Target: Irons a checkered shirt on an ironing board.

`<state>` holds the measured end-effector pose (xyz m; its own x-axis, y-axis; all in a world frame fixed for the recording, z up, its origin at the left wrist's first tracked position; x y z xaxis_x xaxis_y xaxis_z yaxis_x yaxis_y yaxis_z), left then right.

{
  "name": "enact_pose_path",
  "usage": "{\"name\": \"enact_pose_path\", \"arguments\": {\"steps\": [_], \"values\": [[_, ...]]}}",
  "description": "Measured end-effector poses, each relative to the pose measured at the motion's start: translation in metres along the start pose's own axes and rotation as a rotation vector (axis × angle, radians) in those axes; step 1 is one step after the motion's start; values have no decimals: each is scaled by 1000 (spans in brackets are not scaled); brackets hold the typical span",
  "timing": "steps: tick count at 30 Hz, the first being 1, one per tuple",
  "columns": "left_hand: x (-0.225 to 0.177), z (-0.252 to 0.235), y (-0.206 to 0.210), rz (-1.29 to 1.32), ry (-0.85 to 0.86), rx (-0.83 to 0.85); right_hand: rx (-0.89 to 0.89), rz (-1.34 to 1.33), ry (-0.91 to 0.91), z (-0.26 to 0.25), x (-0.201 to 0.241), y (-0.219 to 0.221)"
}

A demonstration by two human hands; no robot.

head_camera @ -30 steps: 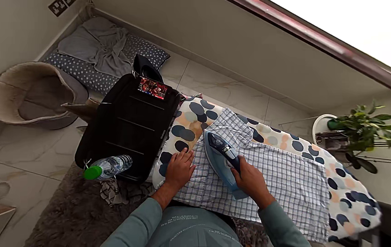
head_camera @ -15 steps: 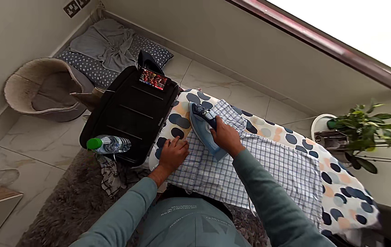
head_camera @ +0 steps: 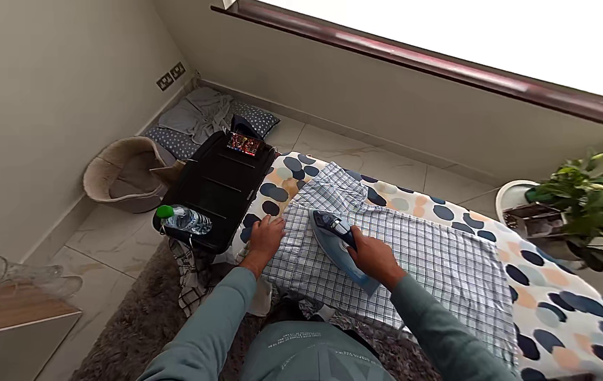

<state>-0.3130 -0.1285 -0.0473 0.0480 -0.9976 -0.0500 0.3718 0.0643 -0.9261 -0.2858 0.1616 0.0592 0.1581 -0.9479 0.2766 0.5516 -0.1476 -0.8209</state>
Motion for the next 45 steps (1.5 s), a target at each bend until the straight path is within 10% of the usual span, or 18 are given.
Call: {"name": "enact_pose_path", "arguments": {"steps": [9, 17, 30, 45], "values": [[-15, -31, -16, -65, 102, -5, 99, -81, 104, 75, -29, 35], [-44, -105, -70, 5, 552, 33, -6, -172, 236, 79, 2, 53], [-8, -160, -10, 313, 586, -181, -95, -325, 599, -26, 85, 11], [-4, -139, 4, 450, 538, -245, -224, -253, 612, -135, 57, -58]]}}
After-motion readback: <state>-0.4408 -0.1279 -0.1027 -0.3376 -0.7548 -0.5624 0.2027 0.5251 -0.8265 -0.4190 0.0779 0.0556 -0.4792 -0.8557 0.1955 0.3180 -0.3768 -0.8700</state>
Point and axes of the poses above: each hand's wrist, its own z-axis away from the middle knuckle, its own y-axis out of the palm, x = y × z, the point moved 3 cm from there along -z, towards the middle knuckle, and after that the axes turned 8 degrees about -y, right-handed, at the moved point
